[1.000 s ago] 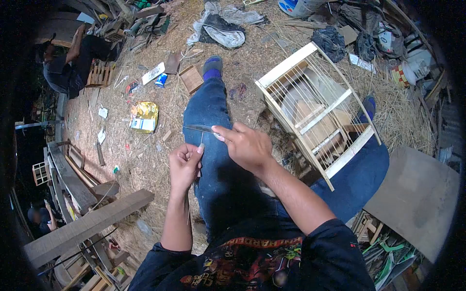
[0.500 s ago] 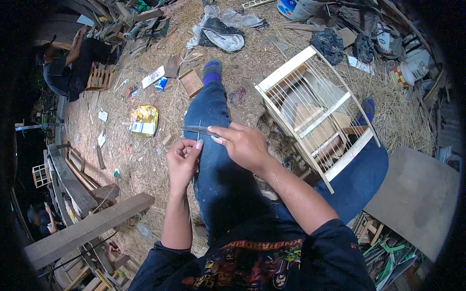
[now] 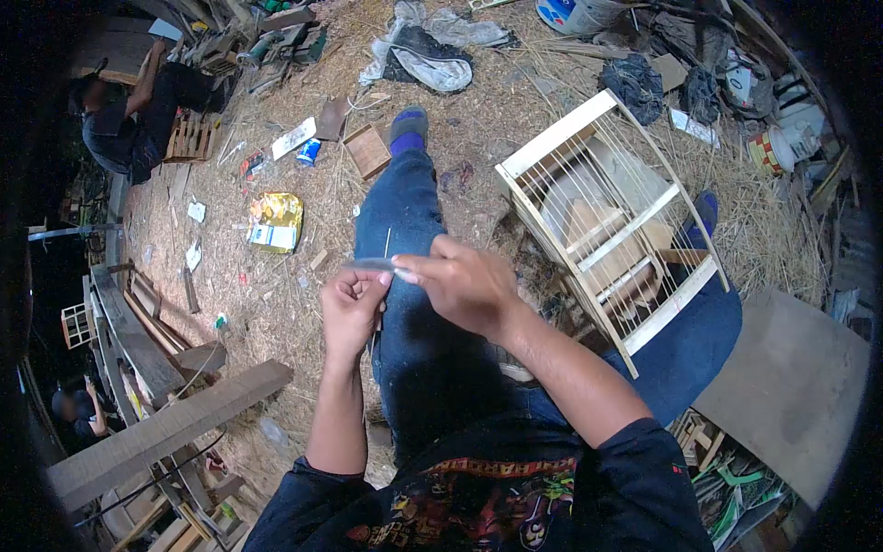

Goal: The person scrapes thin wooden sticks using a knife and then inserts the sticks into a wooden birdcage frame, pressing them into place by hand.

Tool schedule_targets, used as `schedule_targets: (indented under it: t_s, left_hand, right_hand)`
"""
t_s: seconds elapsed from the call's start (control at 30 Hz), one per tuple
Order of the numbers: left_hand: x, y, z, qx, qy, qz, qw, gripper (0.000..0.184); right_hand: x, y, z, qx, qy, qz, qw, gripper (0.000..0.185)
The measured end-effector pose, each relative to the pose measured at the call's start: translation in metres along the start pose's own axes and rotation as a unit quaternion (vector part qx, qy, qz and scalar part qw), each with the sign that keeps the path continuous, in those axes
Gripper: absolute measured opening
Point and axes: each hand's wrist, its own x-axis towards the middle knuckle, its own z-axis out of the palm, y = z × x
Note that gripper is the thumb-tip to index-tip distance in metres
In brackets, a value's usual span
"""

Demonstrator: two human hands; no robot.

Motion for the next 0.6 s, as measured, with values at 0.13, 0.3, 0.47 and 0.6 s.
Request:
schedule_targets:
  t_s: [0.13,0.3,0.47,0.6]
  left_hand:
    - [-0.002,0.001,0.003,-0.008,0.002,-0.003,1.000,0.014]
    - [-0.005,0.001,0.006,-0.018,0.011,0.007,1.000,0.016]
    - [-0.007,0.003,0.007,-0.020,0.014,-0.006,1.000,0.016]
    - [-0.008,0.002,0.008,-0.012,0.021,-0.001,1.000,0.015]
  right_hand:
    - [-0.001,0.001,0.001,-0.041,0.032,-0.021,0.998,0.024]
    - [-0.003,0.006,0.004,-0.045,0.041,-0.016,0.998,0.024]
    - [-0.005,-0.003,-0.001,-0.058,0.017,-0.028,0.998,0.023]
    - [0.004,0.004,0.000,-0.058,0.049,0.017,0.997,0.025]
